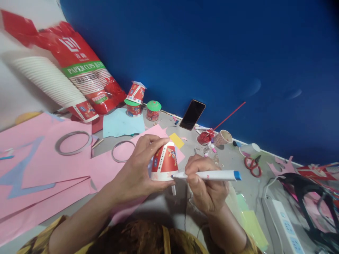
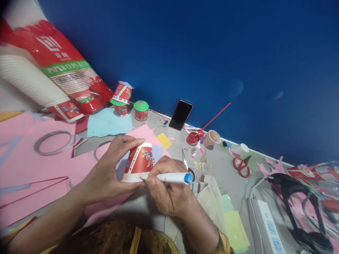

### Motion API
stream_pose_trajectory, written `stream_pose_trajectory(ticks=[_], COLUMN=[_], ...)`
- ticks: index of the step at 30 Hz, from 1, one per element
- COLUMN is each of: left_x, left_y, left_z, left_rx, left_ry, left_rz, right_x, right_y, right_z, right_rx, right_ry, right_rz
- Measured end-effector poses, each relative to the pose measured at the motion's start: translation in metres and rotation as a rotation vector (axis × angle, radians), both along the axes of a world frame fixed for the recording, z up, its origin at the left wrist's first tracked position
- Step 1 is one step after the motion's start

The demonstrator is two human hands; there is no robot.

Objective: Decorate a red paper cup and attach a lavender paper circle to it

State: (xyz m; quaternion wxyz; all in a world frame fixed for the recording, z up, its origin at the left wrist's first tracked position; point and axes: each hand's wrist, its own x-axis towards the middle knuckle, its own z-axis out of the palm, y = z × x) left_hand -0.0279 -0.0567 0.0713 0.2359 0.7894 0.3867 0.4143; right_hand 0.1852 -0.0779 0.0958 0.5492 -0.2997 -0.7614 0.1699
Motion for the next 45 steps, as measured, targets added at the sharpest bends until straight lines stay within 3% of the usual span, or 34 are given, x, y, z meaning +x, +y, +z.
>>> stream_pose_trajectory(ticks=[29,39,45], left_x=[0.003,0.000,0.001], left_y=[-0.001,-0.003,-0.003], left_z=[0.000,-0.003,0.000], left_rx=[-0.016,-0.046,-0.036], left_ry=[-0.011,-0.023,-0.022], left_rz=[-0.011,0.022,0.019], right_x=[0.000,0.006,0.005], right_y=[0.000,-0.002,-0.001], right_z=[0.003,-0.009,-0.009], right_rx=[-0.047,-0.040,-0.022], right_ry=[-0.036,0.117,0.072], right_rz=[-0.008,-0.046,-0.017])
